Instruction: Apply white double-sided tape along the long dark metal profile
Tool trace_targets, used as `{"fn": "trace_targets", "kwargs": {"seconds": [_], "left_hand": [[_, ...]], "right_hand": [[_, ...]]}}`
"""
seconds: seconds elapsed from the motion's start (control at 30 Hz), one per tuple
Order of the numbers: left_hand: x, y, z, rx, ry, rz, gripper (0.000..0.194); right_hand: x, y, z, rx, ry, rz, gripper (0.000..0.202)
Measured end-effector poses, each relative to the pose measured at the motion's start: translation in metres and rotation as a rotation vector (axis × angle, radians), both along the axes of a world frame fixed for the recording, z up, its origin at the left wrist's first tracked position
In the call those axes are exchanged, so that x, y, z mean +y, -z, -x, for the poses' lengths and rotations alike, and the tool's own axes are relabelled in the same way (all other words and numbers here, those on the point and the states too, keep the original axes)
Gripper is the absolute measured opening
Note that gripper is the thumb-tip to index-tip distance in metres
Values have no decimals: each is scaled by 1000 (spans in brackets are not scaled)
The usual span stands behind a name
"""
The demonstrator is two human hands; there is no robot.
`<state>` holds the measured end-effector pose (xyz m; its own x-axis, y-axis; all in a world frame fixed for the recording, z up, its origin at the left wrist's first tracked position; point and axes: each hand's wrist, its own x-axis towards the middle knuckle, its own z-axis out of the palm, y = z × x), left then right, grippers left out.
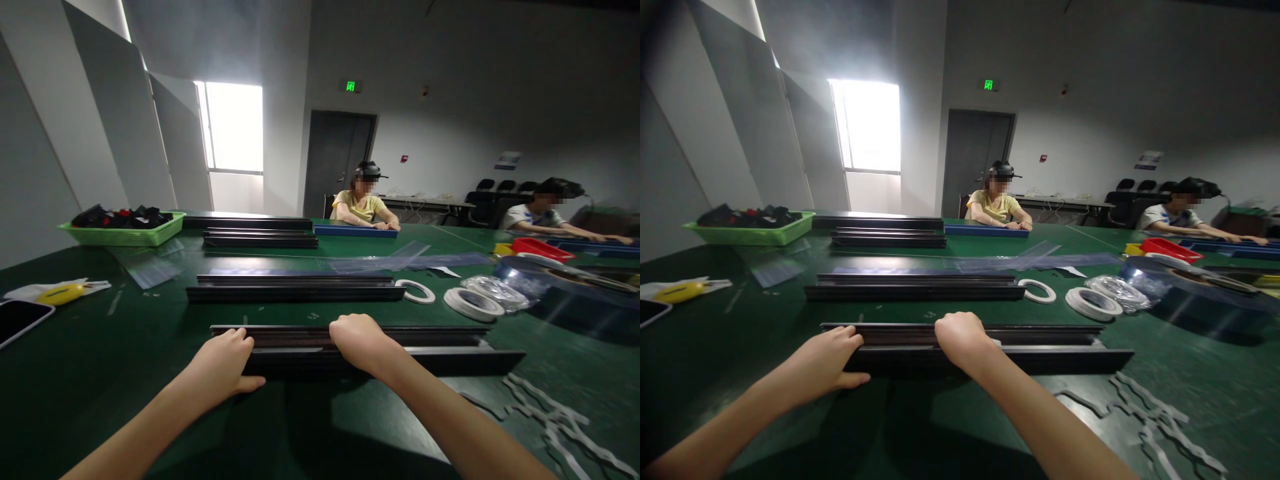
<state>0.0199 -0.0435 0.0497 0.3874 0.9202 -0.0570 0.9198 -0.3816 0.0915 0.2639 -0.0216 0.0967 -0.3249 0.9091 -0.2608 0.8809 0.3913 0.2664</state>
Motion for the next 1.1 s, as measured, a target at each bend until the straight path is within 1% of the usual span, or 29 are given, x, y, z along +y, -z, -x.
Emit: {"fn": "trace_targets", "kwargs": {"seconds": [0.13,0.27,0.47,0.57,0.7,0.8,0.97,1.1], "left_hand": [[1,4,-1,-3,25,-32,45],[0,3,-3,-42,71,-50,42],[1,3,-5,-94,100,-46,45],[3,4,-6,-128,134,-33,42],[6,4,-4,-213,223,26,36],[7,3,-4,-245,262,55,36],[5,0,-4,-249,240,61,36],[5,1,-5,-225,185,53,34]], "right_hand": [[0,1,1,-4,9,-4,27],[1,3,2,-4,17,-9,26],[-1,3,4,-22,35,-26,24],[-1,3,5,-32,34,-30,24],[-1,4,4,-31,31,-27,22],[0,5,4,-25,28,-31,23],[-1,4,5,-32,45,-23,24],[0,3,5,-35,58,-27,24]]}}
